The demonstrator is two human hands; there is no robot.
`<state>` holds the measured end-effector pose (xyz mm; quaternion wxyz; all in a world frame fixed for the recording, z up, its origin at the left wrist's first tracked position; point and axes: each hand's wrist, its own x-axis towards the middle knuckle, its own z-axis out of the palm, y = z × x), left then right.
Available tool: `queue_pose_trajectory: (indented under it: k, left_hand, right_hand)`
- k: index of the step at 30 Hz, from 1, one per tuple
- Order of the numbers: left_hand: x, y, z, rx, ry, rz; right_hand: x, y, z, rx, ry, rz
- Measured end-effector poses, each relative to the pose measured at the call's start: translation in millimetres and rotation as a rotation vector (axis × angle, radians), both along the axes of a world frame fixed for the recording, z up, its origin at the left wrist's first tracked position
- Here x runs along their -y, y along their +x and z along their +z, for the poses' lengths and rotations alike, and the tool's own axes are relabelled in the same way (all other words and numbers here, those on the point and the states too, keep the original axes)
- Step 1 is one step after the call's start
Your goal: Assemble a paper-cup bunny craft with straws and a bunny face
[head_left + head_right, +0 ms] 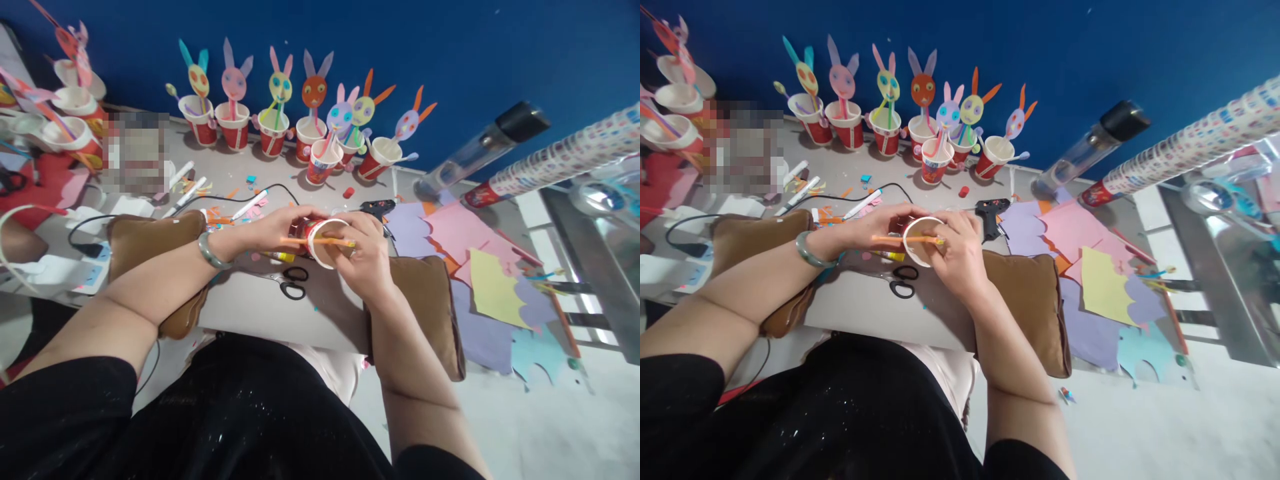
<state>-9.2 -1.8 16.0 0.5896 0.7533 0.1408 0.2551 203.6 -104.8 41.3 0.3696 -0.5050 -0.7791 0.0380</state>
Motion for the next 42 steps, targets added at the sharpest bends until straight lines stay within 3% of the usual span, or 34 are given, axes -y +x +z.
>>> queue_pose_trajectory:
  k: [6, 11, 20, 28, 34, 42]
  left_hand:
    - [-2, 1, 4.6, 0.010, -0.343, 0.138]
    - [2, 7, 8.5, -0.049, -0.489, 0.201]
    - [8, 7, 16.0, -0.174, -0.422, 0.270]
    - [16, 9, 19.4, -0.208, -0.492, 0.302]
    - [13, 10, 13.3, -0.240, -0.499, 0.227]
    - [9, 8, 9.6, -0.215, -0.398, 0.090]
  right_hand:
    - [-5, 6, -2, -0.261, -0.032, -0.092]
    - [-11, 11, -6, -0.507, -0.132, -0.156]
    - [-15, 13, -11, -0.706, -0.324, -0.132]
    - [-13, 7, 3, -0.766, -0.430, -0.046]
    - [-13, 5, 7, -0.800, -0.444, -0.006]
    - [-12, 6, 13, -0.797, -0.475, 0.023]
